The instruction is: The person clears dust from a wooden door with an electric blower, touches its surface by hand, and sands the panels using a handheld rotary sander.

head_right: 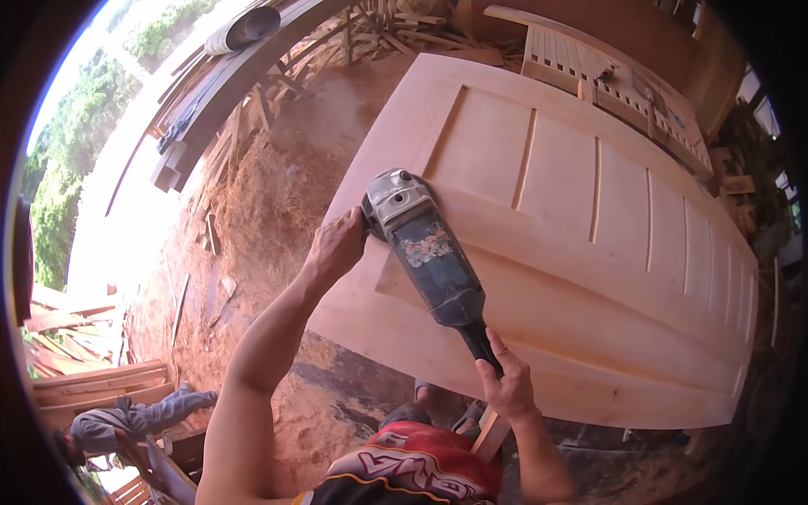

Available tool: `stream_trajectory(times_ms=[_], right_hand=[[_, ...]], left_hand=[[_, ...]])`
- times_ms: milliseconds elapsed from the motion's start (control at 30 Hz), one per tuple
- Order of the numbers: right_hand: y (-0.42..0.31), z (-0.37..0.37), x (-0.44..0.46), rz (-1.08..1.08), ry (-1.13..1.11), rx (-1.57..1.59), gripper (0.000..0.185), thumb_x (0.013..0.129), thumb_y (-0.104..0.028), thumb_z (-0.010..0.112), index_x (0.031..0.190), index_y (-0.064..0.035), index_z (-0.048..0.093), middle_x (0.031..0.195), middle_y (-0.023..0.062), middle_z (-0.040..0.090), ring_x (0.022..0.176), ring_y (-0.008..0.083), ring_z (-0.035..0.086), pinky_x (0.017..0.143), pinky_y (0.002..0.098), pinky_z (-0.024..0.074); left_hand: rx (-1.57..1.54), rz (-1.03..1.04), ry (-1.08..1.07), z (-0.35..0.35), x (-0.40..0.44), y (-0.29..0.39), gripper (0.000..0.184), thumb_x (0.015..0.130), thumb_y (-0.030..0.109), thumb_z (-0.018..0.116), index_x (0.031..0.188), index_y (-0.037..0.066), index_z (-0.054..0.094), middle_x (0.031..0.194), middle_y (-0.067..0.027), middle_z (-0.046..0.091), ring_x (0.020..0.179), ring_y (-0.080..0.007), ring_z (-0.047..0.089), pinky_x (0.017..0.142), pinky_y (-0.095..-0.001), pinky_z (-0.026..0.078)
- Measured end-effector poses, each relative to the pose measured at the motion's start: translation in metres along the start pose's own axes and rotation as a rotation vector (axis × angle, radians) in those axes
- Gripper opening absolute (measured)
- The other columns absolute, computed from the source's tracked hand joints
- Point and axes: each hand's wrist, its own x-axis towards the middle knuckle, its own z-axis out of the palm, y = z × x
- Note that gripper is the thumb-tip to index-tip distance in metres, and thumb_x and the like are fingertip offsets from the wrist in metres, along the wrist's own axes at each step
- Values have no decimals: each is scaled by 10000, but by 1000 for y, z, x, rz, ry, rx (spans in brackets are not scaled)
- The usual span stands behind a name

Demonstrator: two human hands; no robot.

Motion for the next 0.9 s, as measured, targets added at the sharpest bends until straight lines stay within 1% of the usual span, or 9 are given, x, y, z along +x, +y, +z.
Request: stream_trajectory(times_ms=[67,167,233,267,333,500,600,767,900], right_hand=[[26,-5,-6,-19,18,-47,547,980,-199,609,1448,66,509,998,213,673,874,308,652,810,379,522],[47,-12,-19,-20,38,-69,562,986,-194,592,1480,51,481,744,109,631,606,181,599,622,333,512],[48,-14,-27,51,44,-25,562,981,-194,602,1466,66,487,906,171,603,801,253,574,749,356,488],[42,-19,-31,115,44,20,560,976,-197,616,1444,88,498,1115,258,608,1032,355,588,907,392,481],[41,-26,-45,181,58,36,559,970,-192,621,1426,110,505,1273,334,637,1186,439,640,1010,423,502],[36,-54,-95,370,107,46,576,959,-178,580,1453,99,479,970,224,696,711,270,692,668,363,559],[50,-58,-128,338,255,51,598,954,-193,565,1475,82,465,867,146,653,571,159,570,537,312,494],[55,-57,-127,361,314,53,635,997,-250,550,1535,50,394,872,117,644,600,150,560,543,294,487],[39,-41,-71,334,223,93,605,974,-200,565,1505,62,439,770,89,641,585,150,576,543,305,485]], left_hand=[[2,33,8,3,11,17,149,930,85,561,1050,2,533,1023,-205,685,962,-387,696,800,-507,555],[-2,47,-8,4,18,38,145,893,29,546,1034,0,527,1026,-199,686,985,-369,698,796,-497,562],[-2,54,-4,7,19,48,156,883,20,555,1035,2,525,1026,-197,684,987,-363,697,791,-494,565],[-4,75,0,11,20,53,158,881,18,559,1035,4,526,1022,-194,683,983,-362,697,789,-491,566],[-5,111,13,21,19,65,163,876,15,566,1034,8,527,1013,-189,682,976,-359,697,785,-485,569],[-63,179,-69,28,14,130,138,898,47,561,1029,11,537,1003,-194,684,969,-364,696,798,-476,562],[-74,272,-74,39,15,169,138,898,52,578,1030,23,545,998,-162,684,962,-325,703,784,-432,576],[-76,352,-67,47,33,184,205,879,65,627,1070,36,557,1021,-138,680,956,-295,705,776,-405,582],[-89,258,9,34,53,126,128,930,89,560,1047,37,545,977,-155,700,942,-312,716,764,-440,579]])
